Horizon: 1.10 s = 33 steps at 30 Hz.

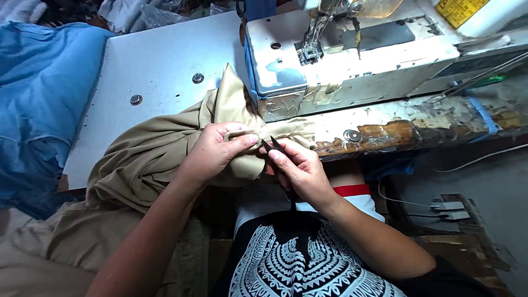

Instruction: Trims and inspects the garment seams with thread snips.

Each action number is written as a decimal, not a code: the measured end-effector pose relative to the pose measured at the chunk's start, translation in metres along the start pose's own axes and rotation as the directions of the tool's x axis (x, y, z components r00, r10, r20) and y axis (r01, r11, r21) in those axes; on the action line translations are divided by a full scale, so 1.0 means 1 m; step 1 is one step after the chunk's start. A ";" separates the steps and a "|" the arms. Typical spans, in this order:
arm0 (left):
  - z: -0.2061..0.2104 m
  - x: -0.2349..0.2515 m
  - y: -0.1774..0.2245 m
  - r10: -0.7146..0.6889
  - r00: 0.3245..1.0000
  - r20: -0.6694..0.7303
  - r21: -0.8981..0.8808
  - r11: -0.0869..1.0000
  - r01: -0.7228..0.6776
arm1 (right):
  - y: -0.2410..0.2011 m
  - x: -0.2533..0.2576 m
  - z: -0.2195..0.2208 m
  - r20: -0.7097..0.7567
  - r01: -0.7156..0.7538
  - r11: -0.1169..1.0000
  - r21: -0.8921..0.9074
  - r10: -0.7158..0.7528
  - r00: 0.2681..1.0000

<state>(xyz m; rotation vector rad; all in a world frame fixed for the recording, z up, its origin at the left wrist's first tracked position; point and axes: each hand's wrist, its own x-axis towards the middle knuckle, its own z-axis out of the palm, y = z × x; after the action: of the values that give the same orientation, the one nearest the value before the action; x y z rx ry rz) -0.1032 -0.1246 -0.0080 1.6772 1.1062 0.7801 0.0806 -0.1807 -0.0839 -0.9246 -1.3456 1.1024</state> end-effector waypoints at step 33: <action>-0.002 0.001 0.000 -0.013 1.000 0.026 0.011 1.000 0.013 | 0.002 0.000 -0.002 0.004 -0.028 0.999 -0.022 0.028 1.000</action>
<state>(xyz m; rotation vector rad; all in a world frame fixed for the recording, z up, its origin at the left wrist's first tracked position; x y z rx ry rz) -0.1052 -0.1232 -0.0074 1.6832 1.1039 0.7435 0.0826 -0.1800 -0.0855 -0.9604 -1.3547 1.1131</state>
